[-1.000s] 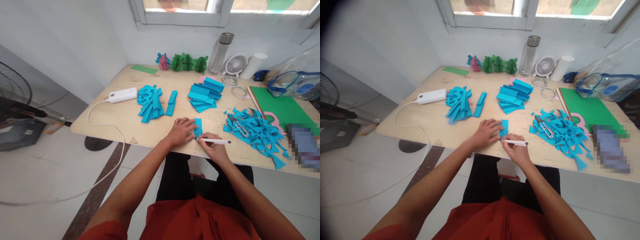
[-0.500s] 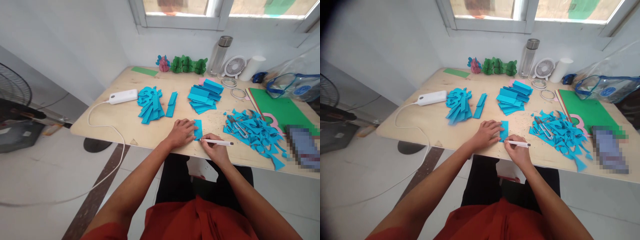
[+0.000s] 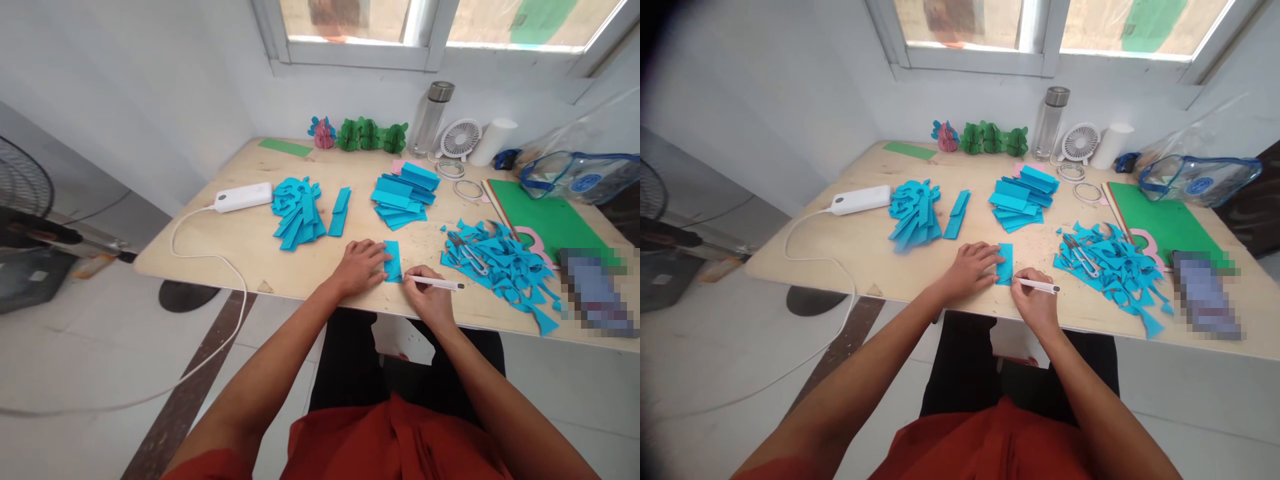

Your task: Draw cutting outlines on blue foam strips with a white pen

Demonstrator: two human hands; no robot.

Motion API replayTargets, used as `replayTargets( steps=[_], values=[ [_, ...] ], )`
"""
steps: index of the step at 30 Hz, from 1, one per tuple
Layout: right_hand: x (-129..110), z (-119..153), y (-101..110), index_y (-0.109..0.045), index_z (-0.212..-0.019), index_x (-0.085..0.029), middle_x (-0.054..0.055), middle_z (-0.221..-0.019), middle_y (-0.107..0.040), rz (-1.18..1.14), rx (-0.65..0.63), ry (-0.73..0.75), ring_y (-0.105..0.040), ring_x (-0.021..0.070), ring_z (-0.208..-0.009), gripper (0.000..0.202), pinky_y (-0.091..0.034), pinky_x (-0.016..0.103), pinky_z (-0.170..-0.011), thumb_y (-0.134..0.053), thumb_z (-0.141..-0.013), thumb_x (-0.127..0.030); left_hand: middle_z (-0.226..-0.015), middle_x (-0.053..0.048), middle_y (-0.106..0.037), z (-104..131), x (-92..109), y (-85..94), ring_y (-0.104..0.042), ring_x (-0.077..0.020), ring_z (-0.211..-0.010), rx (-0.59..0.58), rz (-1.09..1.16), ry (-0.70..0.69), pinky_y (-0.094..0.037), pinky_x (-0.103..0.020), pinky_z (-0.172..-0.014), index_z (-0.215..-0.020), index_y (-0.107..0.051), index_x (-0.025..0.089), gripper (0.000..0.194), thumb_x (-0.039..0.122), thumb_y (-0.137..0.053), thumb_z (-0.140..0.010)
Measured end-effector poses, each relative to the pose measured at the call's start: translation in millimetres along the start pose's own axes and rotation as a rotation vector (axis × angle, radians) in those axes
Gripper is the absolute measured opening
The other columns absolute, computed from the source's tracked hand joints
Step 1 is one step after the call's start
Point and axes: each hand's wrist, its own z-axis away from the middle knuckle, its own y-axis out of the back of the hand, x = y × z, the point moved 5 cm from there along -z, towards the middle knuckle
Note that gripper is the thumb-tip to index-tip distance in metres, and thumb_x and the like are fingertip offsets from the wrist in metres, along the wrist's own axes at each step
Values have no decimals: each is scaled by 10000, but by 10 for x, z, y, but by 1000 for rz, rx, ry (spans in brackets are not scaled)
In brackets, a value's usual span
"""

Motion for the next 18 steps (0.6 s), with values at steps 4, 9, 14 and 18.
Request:
replayTargets(
  steps=[4, 9, 14, 18],
  values=[
    [10, 5, 6, -609, -748, -232, 35, -723, -668, 20, 20, 4, -613, 197, -692, 118, -477, 317, -653, -524, -777, -309, -1435, -25, -458, 2, 4, 4, -360, -263, -1287, 8, -2, -6, -266, -452, -1043, -1230, -564, 281, 365, 412, -501, -895],
    [14, 0, 1, -607, -754, -229, 31, -723, -663, 21, 33, -14, -606, 192, -685, 126, -473, 310, -644, -518, -783, -314, -1436, -23, -459, 1, -1, -6, -359, -265, -1289, 7, -5, -2, -265, -453, -1044, -1226, -566, 290, 363, 415, -511, -890],
    [15, -13, -12, -606, -770, -228, 29, -744, -665, 19, 38, -14, -603, 189, -694, 129, -471, 308, -650, -514, -794, -315, -1436, -26, -460, 0, -5, -15, -360, -262, -1289, 15, -9, -9, -263, -463, -1047, -1223, -569, 281, 363, 421, -501, -896],
    [28, -24, -20, -610, -779, -230, 29, -747, -668, 19, 43, 7, -603, 191, -702, 142, -470, 311, -656, -511, -809, -327, -1430, -26, -467, -3, -7, -18, -369, -260, -1284, 12, -9, -9, -272, -459, -1045, -1224, -570, 288, 364, 417, -509, -890]
  ],
)
